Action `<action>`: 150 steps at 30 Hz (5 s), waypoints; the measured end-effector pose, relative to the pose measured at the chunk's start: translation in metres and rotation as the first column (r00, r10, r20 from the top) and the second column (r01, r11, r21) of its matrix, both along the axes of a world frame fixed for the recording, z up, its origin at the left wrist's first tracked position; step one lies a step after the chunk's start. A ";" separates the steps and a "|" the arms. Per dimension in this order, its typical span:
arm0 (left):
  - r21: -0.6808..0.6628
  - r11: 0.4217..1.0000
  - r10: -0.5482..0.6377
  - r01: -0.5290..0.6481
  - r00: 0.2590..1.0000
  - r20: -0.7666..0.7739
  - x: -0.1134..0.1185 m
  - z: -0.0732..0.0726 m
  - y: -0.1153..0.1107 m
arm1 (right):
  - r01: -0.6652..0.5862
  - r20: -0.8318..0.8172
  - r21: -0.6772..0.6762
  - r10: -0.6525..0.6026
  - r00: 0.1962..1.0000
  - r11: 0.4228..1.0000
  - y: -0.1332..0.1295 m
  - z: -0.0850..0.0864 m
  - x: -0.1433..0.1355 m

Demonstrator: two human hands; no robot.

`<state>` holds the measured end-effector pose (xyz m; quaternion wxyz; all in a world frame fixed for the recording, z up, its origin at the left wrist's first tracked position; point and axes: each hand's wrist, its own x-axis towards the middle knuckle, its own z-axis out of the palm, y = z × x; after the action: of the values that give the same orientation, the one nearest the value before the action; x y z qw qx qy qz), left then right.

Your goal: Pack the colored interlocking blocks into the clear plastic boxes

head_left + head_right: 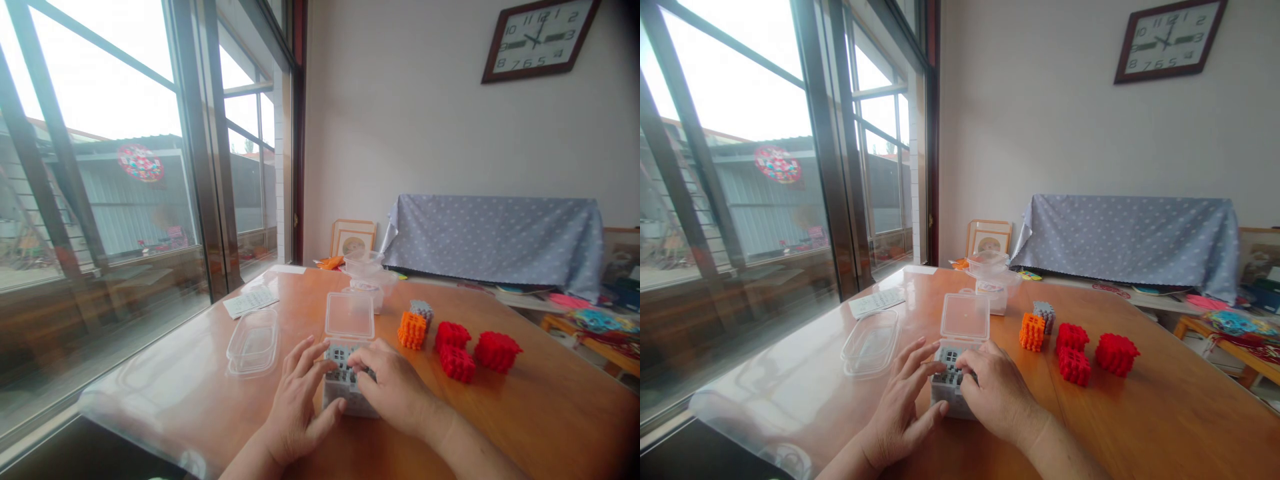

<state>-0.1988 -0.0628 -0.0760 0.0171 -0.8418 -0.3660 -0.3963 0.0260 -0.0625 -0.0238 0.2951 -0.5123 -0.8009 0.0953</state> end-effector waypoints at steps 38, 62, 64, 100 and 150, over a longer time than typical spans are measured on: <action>0.019 1.000 0.006 -0.005 1.000 -0.018 0.002 -0.003 0.005 | 0.130 -0.199 -0.072 -0.142 0.970 0.989 0.015 -0.023 0.076; 0.001 1.000 -0.017 0.017 1.000 0.006 -0.001 -0.003 0.003 | 0.236 -0.198 -0.092 -0.250 0.948 0.967 0.016 -0.038 0.110; -0.002 1.000 -0.014 0.014 1.000 0.022 0.000 -0.002 0.003 | 0.138 -0.198 -0.072 -0.150 0.969 0.988 0.019 -0.019 0.090; -0.316 0.928 -0.105 0.199 0.951 0.290 0.004 -0.028 0.023 | -0.114 -0.738 -0.334 -0.185 0.649 0.936 0.041 -0.050 0.061; -0.207 0.975 -0.062 0.087 0.990 0.126 0.008 -0.016 0.010 | -0.278 -0.586 -0.231 0.095 0.805 0.932 0.011 -0.034 0.049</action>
<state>-0.1910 -0.0523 -0.0923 -0.1093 -0.8268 -0.3747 -0.4049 0.0745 -0.0519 -0.0575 0.4252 -0.4180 -0.6994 0.3942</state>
